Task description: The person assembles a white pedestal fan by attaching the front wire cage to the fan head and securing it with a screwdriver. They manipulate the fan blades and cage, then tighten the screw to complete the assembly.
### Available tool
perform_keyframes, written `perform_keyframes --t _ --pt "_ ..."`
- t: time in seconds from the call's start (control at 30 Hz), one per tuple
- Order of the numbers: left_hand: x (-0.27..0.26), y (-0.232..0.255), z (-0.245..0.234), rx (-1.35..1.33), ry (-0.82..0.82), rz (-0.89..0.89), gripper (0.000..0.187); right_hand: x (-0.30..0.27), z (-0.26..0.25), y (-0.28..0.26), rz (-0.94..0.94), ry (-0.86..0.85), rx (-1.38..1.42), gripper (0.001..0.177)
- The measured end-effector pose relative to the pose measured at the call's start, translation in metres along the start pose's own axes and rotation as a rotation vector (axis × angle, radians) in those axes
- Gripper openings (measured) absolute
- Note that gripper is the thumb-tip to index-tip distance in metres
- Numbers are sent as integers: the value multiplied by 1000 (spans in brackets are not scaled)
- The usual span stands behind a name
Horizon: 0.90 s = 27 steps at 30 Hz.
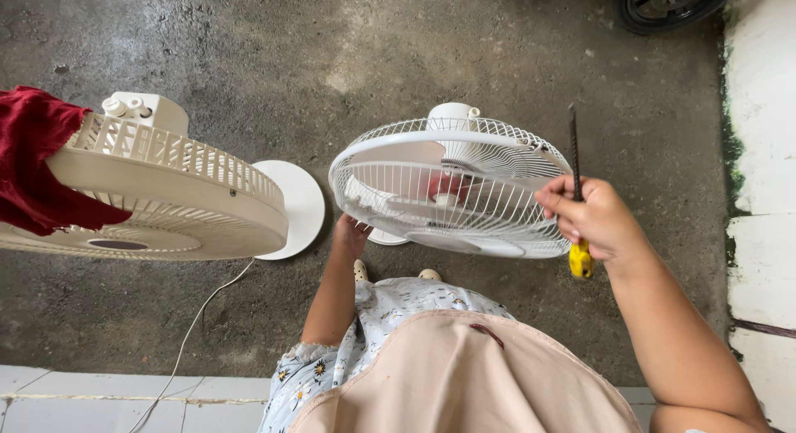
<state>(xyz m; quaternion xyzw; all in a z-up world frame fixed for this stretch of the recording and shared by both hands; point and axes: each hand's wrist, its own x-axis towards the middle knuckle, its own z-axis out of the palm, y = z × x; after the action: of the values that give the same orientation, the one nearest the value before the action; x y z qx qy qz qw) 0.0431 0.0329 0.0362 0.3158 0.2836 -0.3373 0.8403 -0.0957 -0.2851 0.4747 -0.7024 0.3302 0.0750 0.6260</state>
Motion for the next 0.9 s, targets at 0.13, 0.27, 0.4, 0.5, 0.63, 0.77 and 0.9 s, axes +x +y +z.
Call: perform_keyframes --t 0.13,0.27,0.4,0.5,0.63,0.77,0.9 --pt "-12 14 6 85 128 48 46 -20 -4 11 81 -118 -41 14" --pt "-41 46 21 -87 193 108 47 -48 3 26 78 -200 -118 14" --pt "-104 96 38 599 417 204 46 -62 7 31 84 -242 -194 14" --pt "-183 100 48 725 256 633 33 -60 10 38 160 -290 -185 15" --pt "-260 95 82 994 -70 572 34 -48 24 71 194 -376 -243 15" --pt "-281 53 110 1439 -385 283 52 -23 43 136 221 -463 -212 15" --pt "-241 -15 98 1630 -579 104 46 10 63 229 209 -382 -411 14"
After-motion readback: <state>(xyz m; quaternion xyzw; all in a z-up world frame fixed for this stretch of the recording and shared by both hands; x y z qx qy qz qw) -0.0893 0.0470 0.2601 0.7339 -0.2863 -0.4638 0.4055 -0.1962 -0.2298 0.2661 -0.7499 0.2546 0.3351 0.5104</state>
